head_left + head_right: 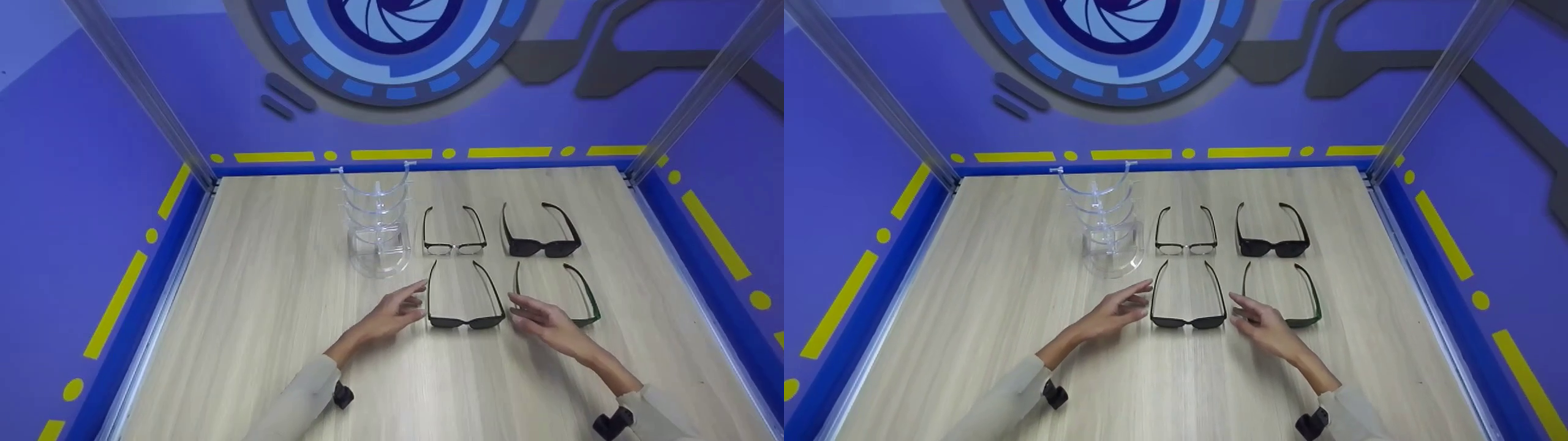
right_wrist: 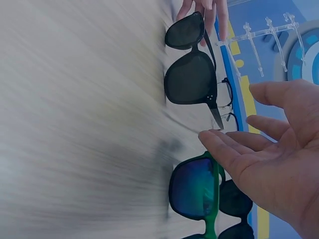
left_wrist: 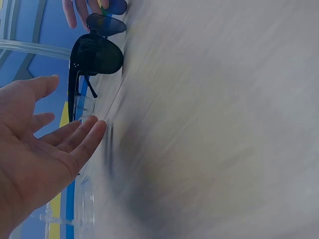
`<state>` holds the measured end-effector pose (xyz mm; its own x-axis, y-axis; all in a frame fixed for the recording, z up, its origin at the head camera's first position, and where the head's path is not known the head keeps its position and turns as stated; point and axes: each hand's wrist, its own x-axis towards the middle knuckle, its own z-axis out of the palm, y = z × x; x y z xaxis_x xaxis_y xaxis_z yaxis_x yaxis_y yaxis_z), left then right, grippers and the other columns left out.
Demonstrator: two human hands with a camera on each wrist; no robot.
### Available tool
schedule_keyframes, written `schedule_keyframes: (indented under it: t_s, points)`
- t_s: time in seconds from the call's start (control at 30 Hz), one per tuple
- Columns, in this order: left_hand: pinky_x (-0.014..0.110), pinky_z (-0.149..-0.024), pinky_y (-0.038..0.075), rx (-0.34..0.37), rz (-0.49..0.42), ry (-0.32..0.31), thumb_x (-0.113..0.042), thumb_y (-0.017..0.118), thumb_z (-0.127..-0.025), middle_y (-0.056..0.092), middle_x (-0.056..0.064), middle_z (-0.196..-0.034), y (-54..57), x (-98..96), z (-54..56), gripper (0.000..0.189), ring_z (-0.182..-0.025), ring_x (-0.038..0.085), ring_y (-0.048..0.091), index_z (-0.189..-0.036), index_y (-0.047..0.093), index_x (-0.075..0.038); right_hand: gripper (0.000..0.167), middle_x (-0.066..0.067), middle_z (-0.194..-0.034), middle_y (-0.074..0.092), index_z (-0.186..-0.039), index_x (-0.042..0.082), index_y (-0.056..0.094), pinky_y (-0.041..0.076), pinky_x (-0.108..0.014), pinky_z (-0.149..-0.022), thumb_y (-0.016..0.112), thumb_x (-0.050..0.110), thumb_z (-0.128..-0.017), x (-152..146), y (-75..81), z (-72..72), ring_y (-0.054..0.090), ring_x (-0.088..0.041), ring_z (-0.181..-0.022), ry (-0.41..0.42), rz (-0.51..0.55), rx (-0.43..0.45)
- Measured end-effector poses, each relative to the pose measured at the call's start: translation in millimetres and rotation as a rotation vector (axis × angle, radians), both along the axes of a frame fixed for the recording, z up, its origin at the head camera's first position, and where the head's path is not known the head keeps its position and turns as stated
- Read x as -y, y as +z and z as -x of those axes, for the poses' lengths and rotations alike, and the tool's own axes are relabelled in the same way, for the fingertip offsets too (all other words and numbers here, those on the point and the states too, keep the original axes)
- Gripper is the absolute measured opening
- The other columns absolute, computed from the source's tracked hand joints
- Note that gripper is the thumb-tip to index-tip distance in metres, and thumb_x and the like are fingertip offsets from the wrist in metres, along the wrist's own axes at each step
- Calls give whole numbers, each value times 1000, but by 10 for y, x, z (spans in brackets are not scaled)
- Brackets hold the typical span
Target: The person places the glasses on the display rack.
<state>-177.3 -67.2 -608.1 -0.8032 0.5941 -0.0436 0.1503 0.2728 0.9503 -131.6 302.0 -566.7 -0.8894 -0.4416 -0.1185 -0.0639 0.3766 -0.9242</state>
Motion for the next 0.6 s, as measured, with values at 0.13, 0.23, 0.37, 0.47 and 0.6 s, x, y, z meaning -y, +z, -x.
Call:
schedule_keyframes:
  t_s: [0.13, 0.23, 0.37, 0.47, 0.6]
  points:
    - [40, -110, 52, 19, -14, 11, -17, 60, -103, 46, 22, -155, -15, -70, -4, 68, -133, 35, 57, -162, 27, -10, 59, -35, -155, 39, -152, -10, 37, 45, -7, -99, 59, 17, -104, 50, -24, -3, 48, -51, -137, -10, 4, 24]
    - [43, -111, 51, 25, -27, 22, -15, 60, -103, 47, 24, -153, -29, -112, -5, 66, -132, 37, 57, -161, 28, -8, 60, -35, -156, 37, -152, -10, 36, 44, -7, -99, 59, 17, -104, 83, -39, 1, 45, -53, -138, -14, 24, 49]
    - [48, -111, 50, 22, -45, 24, -12, 59, -103, 50, 26, -151, -50, -157, 2, 62, -130, 39, 58, -159, 32, -4, 60, -35, -157, 35, -153, -10, 36, 44, -7, -100, 59, 18, -104, 118, -63, 13, 44, -52, -140, -23, 51, 77]
    - [47, -111, 50, 26, -57, 26, -9, 58, -103, 52, 26, -148, -56, -185, 5, 60, -129, 40, 59, -158, 34, -2, 60, -36, -157, 35, -152, -10, 36, 49, -13, -100, 59, 18, -104, 135, -86, 23, 52, -42, -137, -35, 79, 93]
    - [39, -109, 51, 37, -71, 34, -6, 59, -102, 54, 26, -146, -64, -209, 7, 59, -127, 39, 60, -156, 36, -1, 57, -39, -154, 36, -150, -13, 37, 56, -20, -98, 59, 13, -104, 154, -105, 34, 65, -14, -123, -71, 128, 112]
